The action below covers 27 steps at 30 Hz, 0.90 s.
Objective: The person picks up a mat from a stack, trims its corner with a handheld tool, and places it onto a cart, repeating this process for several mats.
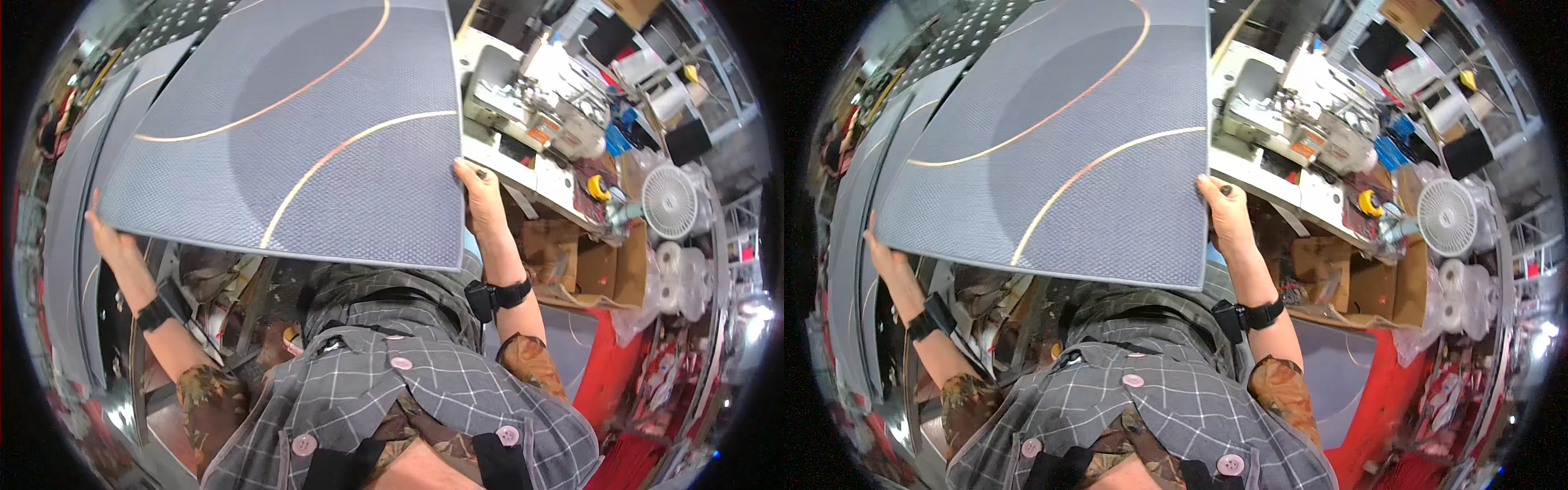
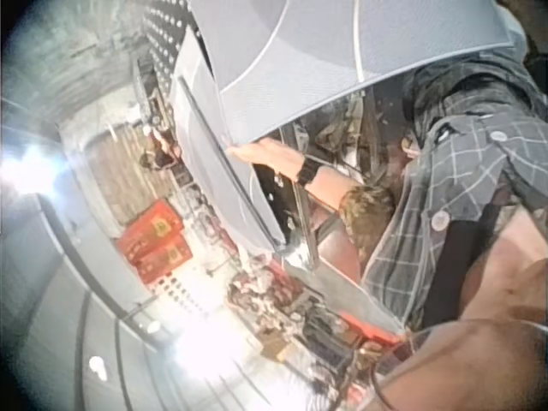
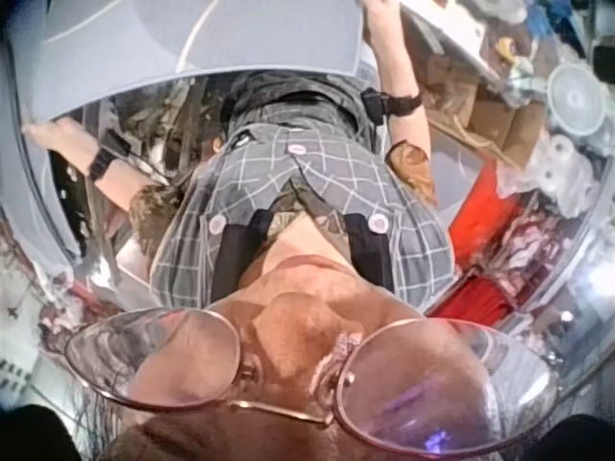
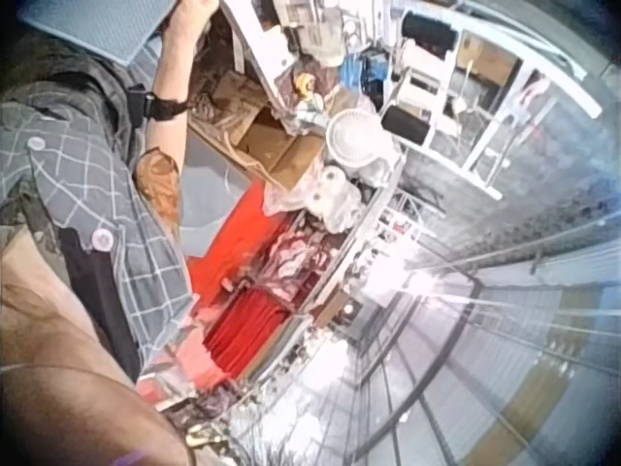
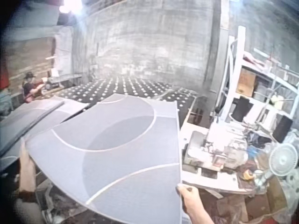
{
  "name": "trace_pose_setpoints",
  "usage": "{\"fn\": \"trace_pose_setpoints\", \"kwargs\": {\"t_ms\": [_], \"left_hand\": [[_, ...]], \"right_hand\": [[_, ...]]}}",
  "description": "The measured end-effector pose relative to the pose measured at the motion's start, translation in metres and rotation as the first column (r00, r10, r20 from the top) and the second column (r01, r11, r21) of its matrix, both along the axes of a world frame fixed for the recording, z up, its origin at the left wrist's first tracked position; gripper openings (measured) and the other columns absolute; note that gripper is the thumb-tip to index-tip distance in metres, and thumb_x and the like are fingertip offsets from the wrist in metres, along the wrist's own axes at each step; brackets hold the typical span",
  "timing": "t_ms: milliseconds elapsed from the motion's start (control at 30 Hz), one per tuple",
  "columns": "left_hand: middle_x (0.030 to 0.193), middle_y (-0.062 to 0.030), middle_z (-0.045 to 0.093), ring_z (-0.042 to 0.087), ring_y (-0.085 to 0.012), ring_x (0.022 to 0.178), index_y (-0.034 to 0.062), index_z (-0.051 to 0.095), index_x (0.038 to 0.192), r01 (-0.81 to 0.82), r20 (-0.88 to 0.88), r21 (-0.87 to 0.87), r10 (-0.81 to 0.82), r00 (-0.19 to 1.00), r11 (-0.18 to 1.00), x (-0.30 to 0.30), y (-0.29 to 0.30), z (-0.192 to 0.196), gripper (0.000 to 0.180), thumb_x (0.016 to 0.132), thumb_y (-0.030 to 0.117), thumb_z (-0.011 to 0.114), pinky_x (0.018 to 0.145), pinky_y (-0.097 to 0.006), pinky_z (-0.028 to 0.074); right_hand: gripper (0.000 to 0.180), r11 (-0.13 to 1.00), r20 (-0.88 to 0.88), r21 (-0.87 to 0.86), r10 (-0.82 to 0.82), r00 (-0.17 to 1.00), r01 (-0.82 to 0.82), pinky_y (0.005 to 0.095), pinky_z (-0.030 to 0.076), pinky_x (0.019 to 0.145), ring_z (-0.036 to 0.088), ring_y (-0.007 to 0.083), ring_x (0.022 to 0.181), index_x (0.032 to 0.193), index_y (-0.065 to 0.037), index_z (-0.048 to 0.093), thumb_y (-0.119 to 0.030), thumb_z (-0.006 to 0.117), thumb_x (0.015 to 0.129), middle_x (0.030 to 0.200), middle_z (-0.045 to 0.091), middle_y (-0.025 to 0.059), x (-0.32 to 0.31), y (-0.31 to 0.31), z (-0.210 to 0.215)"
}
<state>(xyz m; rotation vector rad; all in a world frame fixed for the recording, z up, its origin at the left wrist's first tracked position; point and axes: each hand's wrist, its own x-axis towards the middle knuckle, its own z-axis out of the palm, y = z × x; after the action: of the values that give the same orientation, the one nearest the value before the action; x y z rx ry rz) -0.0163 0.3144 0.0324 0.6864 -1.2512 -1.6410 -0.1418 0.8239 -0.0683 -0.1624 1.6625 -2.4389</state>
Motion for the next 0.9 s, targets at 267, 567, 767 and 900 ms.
{"fn": "trace_pose_setpoints", "kwargs": {"t_ms": [267, 567, 767, 900], "left_hand": [[0.102, -0.0105, 0.063, 0.058, -0.0218, 0.093, -0.0024, 0.054, 0.116, 0.200, -0.345, 0.178, -0.129, 0.930, 0.964, 0.027, -0.010, -0.036, 0.089, 0.086, 0.069, 0.010, 0.081, -0.033, 0.045], [0.105, -0.0137, 0.063, 0.058, -0.0224, 0.095, -0.0034, 0.054, 0.117, 0.206, -0.354, 0.176, -0.134, 0.926, 0.962, 0.042, 0.004, -0.048, 0.085, 0.090, 0.061, 0.006, 0.088, -0.033, 0.044], [0.105, -0.0140, 0.063, 0.059, -0.0219, 0.096, -0.0035, 0.053, 0.118, 0.233, -0.354, 0.160, -0.165, 0.921, 0.959, 0.040, -0.004, -0.053, 0.083, 0.091, 0.061, 0.008, 0.088, -0.032, 0.044], [0.108, -0.0163, 0.060, 0.053, -0.0261, 0.103, -0.0062, 0.054, 0.110, 0.155, -0.414, 0.137, -0.086, 0.906, 0.978, 0.036, -0.005, -0.050, 0.073, 0.094, 0.054, 0.017, 0.094, -0.038, 0.039]], "right_hand": [[0.015, 0.948, -0.029, 0.184, -0.258, 0.966, 0.259, 0.0246, 0.045, 0.066, 0.056, 0.0110, 0.074, 0.088, 0.001, 0.062, -0.013, 0.064, 0.083, 0.082, 0.062, 0.0059, -0.022, 0.011, -0.023], [0.016, 0.987, -0.057, 0.136, -0.077, 0.995, 0.084, 0.0245, 0.047, 0.067, 0.058, 0.0122, 0.073, 0.095, 0.005, 0.062, -0.008, 0.056, 0.089, 0.088, 0.064, 0.0070, -0.030, 0.029, -0.018], [0.016, 0.982, -0.040, 0.169, -0.080, 0.996, 0.085, 0.0261, 0.046, 0.070, 0.057, 0.0120, 0.077, 0.094, 0.004, 0.062, -0.010, 0.056, 0.089, 0.089, 0.063, 0.0063, -0.030, 0.018, -0.015], [0.027, 0.960, 0.002, 0.199, -0.200, 0.980, 0.195, 0.0294, 0.047, 0.074, 0.058, 0.0170, 0.081, 0.102, 0.004, 0.058, -0.017, 0.061, 0.085, 0.093, 0.061, 0.0094, -0.020, 0.013, -0.012]]}}
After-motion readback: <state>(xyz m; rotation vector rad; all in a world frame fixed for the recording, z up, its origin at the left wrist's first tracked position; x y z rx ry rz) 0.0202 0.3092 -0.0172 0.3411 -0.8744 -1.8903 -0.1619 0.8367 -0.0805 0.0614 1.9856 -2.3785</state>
